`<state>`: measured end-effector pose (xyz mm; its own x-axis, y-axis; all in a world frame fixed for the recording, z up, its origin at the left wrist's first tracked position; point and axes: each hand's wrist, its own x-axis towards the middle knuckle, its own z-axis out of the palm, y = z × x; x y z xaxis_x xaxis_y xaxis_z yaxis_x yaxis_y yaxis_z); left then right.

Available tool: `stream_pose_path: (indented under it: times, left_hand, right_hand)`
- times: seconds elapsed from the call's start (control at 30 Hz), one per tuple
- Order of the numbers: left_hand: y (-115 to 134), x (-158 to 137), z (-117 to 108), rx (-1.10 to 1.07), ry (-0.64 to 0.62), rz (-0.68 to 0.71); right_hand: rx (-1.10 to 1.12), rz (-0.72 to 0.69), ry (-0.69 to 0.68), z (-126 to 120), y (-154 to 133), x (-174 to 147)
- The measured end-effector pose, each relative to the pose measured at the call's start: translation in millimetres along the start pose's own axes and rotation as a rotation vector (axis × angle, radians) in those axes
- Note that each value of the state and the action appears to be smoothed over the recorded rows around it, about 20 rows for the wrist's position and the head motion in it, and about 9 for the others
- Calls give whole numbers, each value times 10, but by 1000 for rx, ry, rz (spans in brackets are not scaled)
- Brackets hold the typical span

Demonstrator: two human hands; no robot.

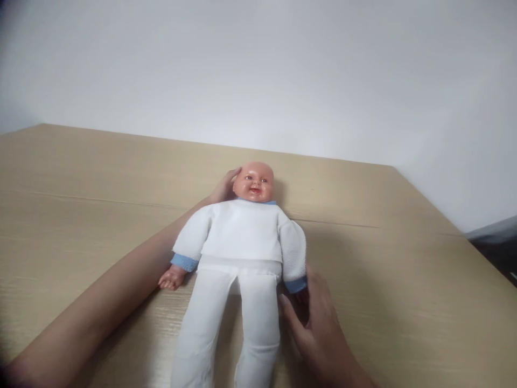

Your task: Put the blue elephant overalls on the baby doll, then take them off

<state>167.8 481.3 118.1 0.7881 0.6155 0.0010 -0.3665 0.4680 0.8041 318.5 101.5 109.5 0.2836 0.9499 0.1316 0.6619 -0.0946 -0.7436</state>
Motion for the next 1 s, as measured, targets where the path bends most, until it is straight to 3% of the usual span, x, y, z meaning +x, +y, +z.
stream_pose_path:
  times: [0.23, 0.43, 0.67, 1.0]
  left_hand:
    - [11, 88, 10, 13, 46, 45]
    - [16, 100, 84, 22, 10, -26]
    - [-15, 197, 58, 44, 96, 41]
    - [-8, 156, 82, 54, 20, -70]
  right_hand:
    - [2, 11, -3, 0, 17, 12]
    - [-24, -2, -10, -29, -36, 21]
    - [-53, -14, -7, -41, -29, 9]
    - [-47, -10, -1, -24, -35, 11]
